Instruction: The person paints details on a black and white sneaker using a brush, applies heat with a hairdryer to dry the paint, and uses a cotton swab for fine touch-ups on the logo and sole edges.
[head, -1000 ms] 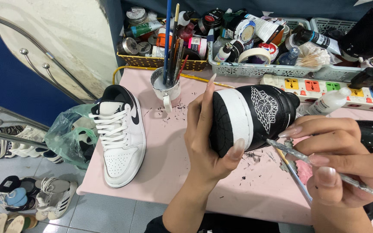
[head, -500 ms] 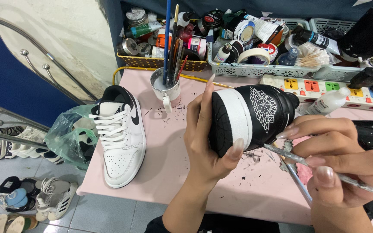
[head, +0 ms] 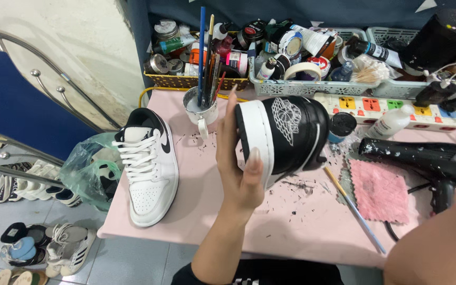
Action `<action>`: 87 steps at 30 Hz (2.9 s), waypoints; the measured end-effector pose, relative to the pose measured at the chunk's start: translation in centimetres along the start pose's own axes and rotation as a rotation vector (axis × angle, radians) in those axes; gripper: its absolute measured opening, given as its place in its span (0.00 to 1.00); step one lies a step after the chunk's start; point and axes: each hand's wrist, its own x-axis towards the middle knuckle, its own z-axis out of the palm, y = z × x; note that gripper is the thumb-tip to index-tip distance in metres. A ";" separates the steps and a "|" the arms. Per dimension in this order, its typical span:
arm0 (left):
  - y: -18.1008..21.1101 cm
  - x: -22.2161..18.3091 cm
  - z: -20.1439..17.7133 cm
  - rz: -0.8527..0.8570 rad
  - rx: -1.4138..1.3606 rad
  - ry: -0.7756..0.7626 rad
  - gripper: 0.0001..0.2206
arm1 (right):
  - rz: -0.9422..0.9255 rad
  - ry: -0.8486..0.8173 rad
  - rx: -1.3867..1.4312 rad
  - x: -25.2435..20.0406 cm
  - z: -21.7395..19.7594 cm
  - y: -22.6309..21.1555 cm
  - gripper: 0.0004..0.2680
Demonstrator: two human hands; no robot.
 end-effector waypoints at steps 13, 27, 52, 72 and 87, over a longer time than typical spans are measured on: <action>2.4 -2.8 -0.9 0.069 0.397 -0.068 0.38 | -0.003 -0.522 -0.858 -7.3 -6.5 0.9 0.12; 0.2 -7.7 1.6 0.221 0.330 0.064 0.43 | 0.356 -0.310 -0.056 -8.7 -3.2 -2.1 0.11; -0.2 -9.1 2.1 -0.909 -1.555 -0.043 0.44 | 0.110 -0.923 0.230 -0.2 4.2 -4.8 0.09; -1.0 -6.1 3.9 -0.829 -1.155 0.177 0.32 | 0.390 -0.072 -0.712 -8.0 -9.9 1.1 0.18; -1.7 -6.1 4.3 -0.689 -0.962 0.376 0.32 | 0.898 -0.041 -1.072 -13.6 -20.4 10.9 0.25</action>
